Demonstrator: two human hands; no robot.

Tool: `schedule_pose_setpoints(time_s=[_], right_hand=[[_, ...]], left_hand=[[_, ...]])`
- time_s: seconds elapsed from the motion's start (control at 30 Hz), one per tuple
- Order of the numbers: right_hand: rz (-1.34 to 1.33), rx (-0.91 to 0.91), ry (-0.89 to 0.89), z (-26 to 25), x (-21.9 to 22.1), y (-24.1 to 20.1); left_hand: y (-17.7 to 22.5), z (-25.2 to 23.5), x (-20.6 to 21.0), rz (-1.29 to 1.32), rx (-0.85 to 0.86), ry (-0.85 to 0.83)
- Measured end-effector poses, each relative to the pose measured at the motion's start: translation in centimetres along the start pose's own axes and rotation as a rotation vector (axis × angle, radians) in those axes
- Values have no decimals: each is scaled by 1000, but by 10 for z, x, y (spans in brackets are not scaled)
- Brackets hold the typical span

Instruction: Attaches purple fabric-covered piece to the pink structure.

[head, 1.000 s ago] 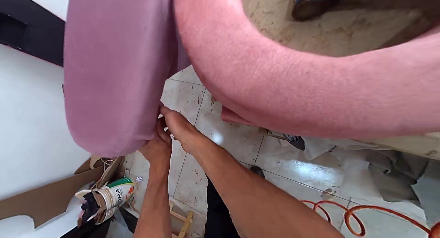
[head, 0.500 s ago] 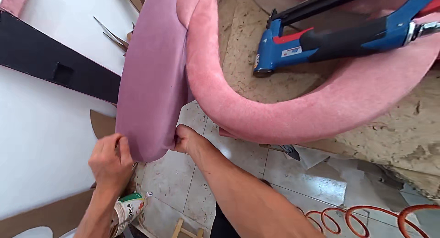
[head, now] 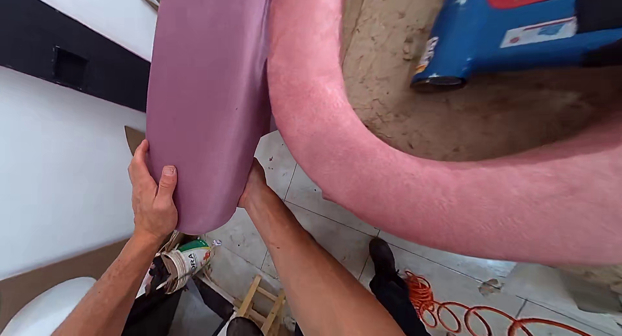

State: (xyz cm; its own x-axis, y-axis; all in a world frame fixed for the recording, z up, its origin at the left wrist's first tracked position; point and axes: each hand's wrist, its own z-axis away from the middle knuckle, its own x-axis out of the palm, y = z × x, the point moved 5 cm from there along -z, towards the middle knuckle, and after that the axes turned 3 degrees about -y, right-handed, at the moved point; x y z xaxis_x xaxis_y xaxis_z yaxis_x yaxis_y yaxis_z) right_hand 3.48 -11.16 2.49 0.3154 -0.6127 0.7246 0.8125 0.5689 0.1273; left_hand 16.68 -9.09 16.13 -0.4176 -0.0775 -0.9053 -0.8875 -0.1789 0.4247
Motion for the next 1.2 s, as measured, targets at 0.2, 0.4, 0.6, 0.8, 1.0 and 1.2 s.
schedule_pose_setpoints(time_s=[0.2,0.4,0.6,0.8,1.0,1.2], right_hand=[[22,12,2,1,1,-6],[-51,-26,-75,-14,4,-4],[-11,-70,-18,-18,-1,4],[-77,-97,-110,-39,4,0],[-12,-145,-97,-41,4,-1],[-9,-218,-15,-27,5,-6]], left_hand=[[1,6,2,-72,-2,3],[-13,43,3,-152,24,-26],[-5,48,7,-76,-42,26],[3,46,13,-80,-64,73],[-12,57,13,112,-47,103],[-16,143,164,1025,-409,95]])
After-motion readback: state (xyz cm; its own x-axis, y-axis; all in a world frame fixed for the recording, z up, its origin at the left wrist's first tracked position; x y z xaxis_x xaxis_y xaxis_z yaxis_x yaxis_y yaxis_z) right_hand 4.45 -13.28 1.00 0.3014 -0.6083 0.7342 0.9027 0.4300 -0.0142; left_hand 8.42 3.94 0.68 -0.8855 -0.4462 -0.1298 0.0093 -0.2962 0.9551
